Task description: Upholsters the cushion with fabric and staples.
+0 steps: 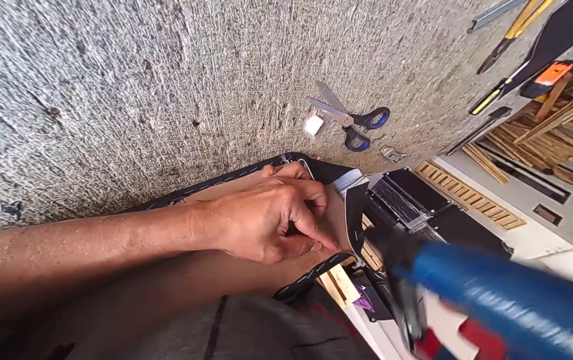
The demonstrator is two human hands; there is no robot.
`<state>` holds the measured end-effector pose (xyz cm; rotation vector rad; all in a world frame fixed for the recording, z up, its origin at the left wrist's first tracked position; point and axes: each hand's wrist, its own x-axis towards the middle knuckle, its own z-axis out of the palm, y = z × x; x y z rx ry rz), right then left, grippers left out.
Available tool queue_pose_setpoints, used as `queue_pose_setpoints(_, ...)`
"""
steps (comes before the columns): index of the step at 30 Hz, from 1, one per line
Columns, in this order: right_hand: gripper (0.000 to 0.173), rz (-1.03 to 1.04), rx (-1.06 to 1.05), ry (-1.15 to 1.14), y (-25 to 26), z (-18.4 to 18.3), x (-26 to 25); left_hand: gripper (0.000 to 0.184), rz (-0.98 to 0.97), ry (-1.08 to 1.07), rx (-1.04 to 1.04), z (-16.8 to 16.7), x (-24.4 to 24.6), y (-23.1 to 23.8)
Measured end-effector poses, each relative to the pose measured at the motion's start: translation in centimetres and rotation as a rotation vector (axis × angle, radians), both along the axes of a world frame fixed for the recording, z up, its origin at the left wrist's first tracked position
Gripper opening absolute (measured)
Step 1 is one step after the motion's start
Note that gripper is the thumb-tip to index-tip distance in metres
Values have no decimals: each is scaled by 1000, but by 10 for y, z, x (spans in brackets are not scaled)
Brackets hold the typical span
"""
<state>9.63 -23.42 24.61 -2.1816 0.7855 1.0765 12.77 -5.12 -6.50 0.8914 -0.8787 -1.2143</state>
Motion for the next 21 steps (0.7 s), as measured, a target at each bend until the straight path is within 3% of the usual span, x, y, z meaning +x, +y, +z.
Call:
queue_pose_setpoints(3, 39, 127, -257, -131, -51, -28, -33, 23, 25, 17, -6, -1, 3, 1)
queue_pose_setpoints(7, 55, 536, -750, -469, -98, -157, -59, 25, 76, -11, -24, 3, 4, -1)
queue_pose_setpoints(11, 57, 579, -880, -639, -136, -262, -70, 42, 102, -116, 13, 14, 4, 1)
queue_pose_setpoints(13, 59, 474, -770, -591, -132, -276, -72, 47, 61, -179, 56, 26, 6, 5)
queue_pose_setpoints(15, 56, 333, -573, -586, -118, -262, -70, 49, 3, -296, 111, 46, 12, 7)
queue_pose_setpoints(18, 38, 110, -28, -802, -88, -221, -89, 47, -75, -493, 210, 80, 19, 6)
queue_pose_setpoints(20, 40, -26, 371, -934, -64, -213, -111, 42, -88, -543, 279, 97, 17, 1)
queue_pose_setpoints(21, 41, -64, 446, -988, -52, -215, -119, 40, -67, -528, 316, 103, 14, -3)
